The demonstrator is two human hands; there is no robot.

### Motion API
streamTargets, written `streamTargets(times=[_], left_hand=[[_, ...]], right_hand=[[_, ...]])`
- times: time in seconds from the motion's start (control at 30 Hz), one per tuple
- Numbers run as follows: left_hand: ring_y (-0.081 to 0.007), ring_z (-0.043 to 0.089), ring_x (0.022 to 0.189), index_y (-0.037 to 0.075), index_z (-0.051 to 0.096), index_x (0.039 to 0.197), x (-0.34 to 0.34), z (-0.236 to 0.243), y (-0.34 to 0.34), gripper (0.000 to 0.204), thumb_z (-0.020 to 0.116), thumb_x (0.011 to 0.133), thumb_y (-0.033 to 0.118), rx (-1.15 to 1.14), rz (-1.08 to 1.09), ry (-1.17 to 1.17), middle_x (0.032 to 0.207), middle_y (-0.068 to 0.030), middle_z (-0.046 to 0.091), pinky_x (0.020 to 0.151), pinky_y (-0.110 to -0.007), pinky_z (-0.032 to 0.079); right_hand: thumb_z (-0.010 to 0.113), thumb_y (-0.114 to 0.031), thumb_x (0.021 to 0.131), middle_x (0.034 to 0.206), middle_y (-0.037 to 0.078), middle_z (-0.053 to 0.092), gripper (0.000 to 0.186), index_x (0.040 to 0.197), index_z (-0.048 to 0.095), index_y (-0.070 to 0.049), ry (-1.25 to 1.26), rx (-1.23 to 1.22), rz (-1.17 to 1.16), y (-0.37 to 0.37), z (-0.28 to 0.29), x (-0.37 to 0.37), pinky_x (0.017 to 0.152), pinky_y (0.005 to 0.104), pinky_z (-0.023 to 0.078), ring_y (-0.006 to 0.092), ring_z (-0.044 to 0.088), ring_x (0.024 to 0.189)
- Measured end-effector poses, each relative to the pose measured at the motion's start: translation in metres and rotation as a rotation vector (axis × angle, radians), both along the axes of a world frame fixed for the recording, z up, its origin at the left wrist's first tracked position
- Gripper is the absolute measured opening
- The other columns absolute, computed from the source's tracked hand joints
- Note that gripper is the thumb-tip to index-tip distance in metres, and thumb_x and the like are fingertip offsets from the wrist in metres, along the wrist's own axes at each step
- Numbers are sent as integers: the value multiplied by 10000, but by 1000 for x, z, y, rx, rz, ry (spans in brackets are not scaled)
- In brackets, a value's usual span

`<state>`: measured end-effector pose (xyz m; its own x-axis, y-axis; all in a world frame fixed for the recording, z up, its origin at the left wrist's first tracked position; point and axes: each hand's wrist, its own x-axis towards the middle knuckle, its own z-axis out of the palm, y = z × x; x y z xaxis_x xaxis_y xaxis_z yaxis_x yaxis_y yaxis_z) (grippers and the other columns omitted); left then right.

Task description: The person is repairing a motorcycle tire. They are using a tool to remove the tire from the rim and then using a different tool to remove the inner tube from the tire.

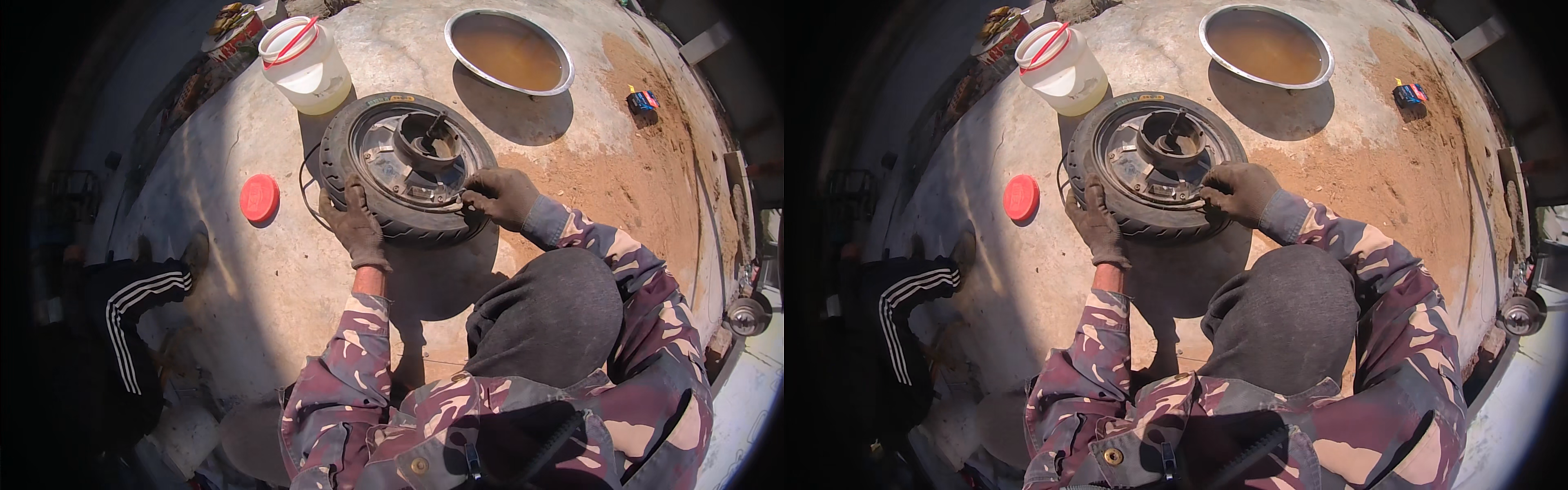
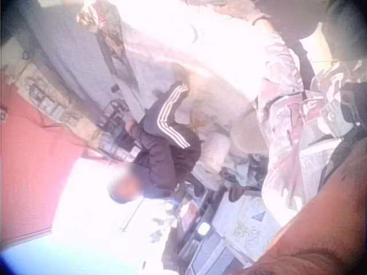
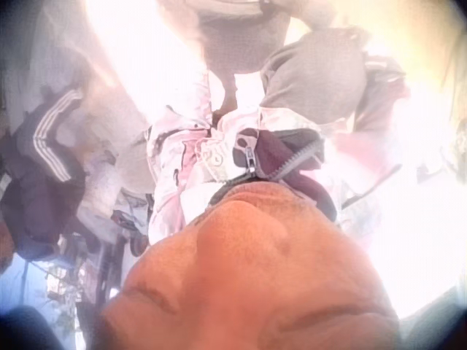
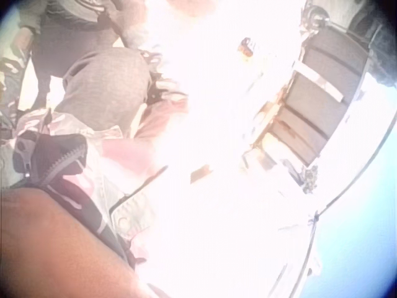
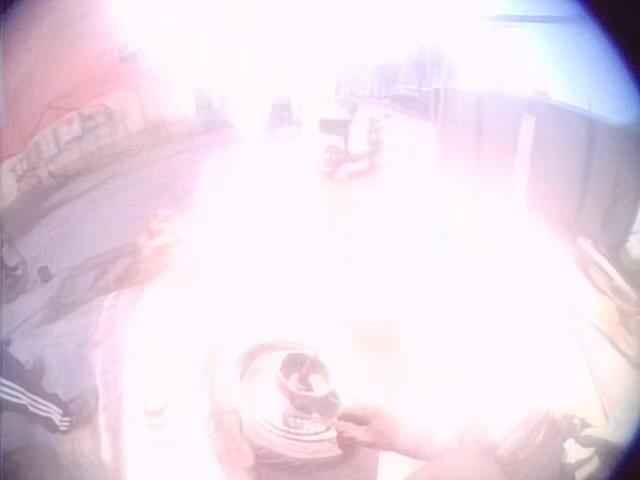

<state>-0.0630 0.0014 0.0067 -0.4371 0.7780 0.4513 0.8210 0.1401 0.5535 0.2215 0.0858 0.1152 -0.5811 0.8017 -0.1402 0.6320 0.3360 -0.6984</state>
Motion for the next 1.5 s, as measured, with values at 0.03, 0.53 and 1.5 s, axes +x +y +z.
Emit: streamTargets(times=[0.03,0.53,1.5], left_hand=[[-428,477,1374,241,564,1459,4,3,0,623,597,910,-53,8,-16,-43,1495,-274,416,1125,-465,442],[-427,450,1384,267,491,1465,1,8,-2,753,642,818,-89,45,-77,25,1502,-195,463,1168,-469,404],[-443,451,1393,213,587,1451,9,21,-3,423,573,1044,101,-49,-15,-29,1513,-273,396,1147,-484,413]], right_hand=[[740,-291,937,985,145,752,249,1080,770,-90,-45,-15,10,-2,1,-5,816,412,579,318,736,912],[685,-375,947,993,135,747,279,1044,759,-125,-315,77,104,2,8,-40,841,457,577,352,724,977],[674,-378,966,982,218,746,326,1054,746,-72,-357,-144,16,13,5,-50,878,499,553,424,710,976]])
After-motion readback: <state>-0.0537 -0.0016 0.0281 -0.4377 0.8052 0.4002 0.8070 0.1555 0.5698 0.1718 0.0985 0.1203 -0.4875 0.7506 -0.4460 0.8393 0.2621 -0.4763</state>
